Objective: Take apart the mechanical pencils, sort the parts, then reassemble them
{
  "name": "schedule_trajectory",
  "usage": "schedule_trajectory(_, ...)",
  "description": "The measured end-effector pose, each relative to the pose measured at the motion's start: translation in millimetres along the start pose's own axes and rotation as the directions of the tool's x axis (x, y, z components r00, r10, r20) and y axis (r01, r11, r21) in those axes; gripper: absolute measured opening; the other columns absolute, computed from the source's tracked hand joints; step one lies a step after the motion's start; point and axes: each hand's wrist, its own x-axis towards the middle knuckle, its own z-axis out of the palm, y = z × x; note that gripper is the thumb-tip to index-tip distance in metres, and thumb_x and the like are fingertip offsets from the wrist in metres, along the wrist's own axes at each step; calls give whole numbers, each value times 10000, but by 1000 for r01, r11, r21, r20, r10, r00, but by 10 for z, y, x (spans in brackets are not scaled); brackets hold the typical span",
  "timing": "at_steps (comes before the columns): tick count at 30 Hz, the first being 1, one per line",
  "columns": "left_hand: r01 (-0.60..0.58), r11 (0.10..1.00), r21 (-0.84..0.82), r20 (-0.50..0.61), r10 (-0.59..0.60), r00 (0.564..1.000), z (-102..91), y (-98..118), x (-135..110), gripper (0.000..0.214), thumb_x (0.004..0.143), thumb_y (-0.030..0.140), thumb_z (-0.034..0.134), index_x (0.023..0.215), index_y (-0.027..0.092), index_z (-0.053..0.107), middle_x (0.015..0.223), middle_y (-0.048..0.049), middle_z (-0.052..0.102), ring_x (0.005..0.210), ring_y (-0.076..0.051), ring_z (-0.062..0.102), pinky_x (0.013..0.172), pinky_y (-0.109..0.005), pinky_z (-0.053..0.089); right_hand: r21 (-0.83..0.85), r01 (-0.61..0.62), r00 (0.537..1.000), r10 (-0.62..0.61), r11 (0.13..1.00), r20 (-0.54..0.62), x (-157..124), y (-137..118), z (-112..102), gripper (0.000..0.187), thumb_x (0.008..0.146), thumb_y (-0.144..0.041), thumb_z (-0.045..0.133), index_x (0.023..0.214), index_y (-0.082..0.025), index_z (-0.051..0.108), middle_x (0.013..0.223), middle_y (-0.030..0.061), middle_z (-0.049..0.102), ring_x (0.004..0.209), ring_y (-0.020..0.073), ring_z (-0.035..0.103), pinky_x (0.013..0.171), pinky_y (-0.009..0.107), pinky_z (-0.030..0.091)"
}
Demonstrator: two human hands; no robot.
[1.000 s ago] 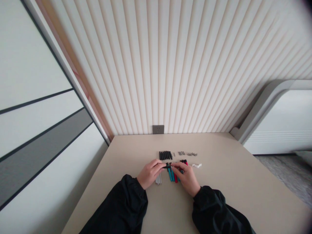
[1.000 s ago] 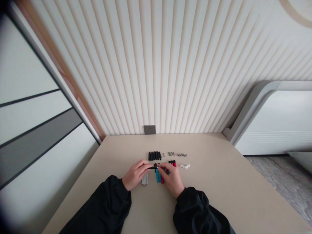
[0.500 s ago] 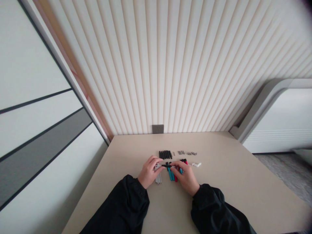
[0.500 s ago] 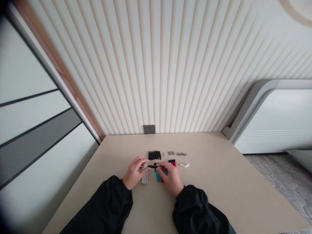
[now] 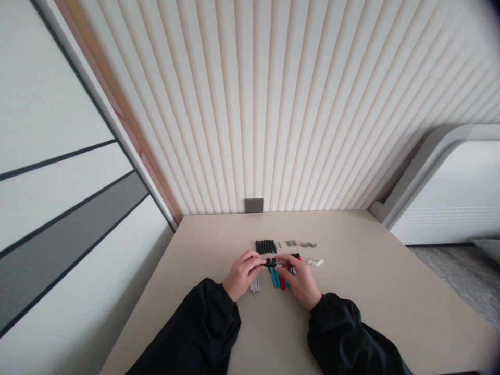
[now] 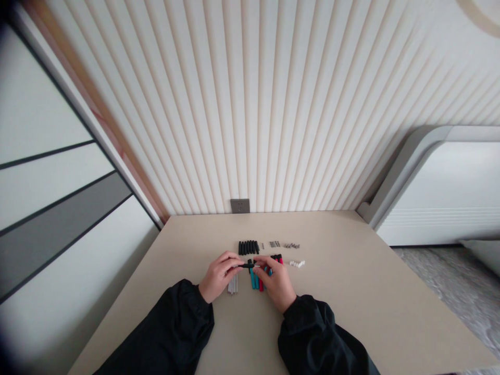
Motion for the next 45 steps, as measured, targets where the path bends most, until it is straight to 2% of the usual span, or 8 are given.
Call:
schedule_trajectory(4,-12,1000,10,23,12,1000,-14,-18,-11,149,925,197,536,1026,189,645,957,-63,604,894,-161,609,811,-298,524,-36,-31,1000,31,999,-7,-4,48,14,299,829,-438,605,939,-183,713,794,47,696,741,193,626,693,305,499)
schedule_trajectory(8,-25,1000,19,37,24,999,-17,-24,-19,157,926,181,531,1039,189,640,960,-62,605,903,-159,606,823,-295,519,-122,21,1000,-20,992,9,-3,25,-3,301,872,-444,552,861,-191,715,780,43,696,720,187,619,673,291,473)
schedule_trajectory(12,-31,999,34,44,29,999,-18,-24,-17,151,926,175,529,1027,190,640,958,-62,613,908,-162,606,833,-302,517,-233,78,996,-69,969,48,-6,-40,-27,388,933,-437,445,766,-188,691,709,44,662,673,177,588,635,285,442)
schedule_trajectory(17,-27,999,43,17,27,999,-28,-15,-7,148,928,196,529,1022,190,643,948,-63,615,890,-164,612,813,-304,526,-238,163,985,-143,958,100,-17,-99,-48,302,917,-418,487,924,-191,686,820,66,675,773,199,593,703,309,456)
schedule_trajectory(25,-44,999,25,30,43,999,-24,-15,-22,155,930,190,530,1039,187,640,975,-70,616,915,-162,608,839,-302,520,-245,228,966,-187,942,180,-10,-111,-76,359,977,-356,388,789,-205,654,757,43,635,743,182,564,710,299,436)
schedule_trajectory(33,-16,999,50,33,14,999,-21,1,-17,145,928,211,539,1025,186,645,955,-61,613,903,-162,608,839,-298,517,-251,289,954,-255,924,159,26,-83,-132,267,948,-364,478,1059,-223,677,923,70,667,884,218,579,803,342,456)
schedule_trajectory(39,-21,999,47,49,19,999,-17,-10,-21,148,929,191,532,1031,185,639,965,-64,614,917,-163,605,846,-300,515,-345,317,941,-247,884,233,18,-95,-106,355,988,-328,386,768,-200,634,721,34,616,734,187,527,712,313,416)
schedule_trajectory(45,-37,998,45,57,35,998,-8,-11,-23,147,928,178,532,1034,183,633,959,-64,608,920,-164,599,845,-303,513,-405,357,928,-272,842,254,26,-36,-101,352,995,-304,380,746,-193,602,711,29,599,740,180,511,715,309,390)
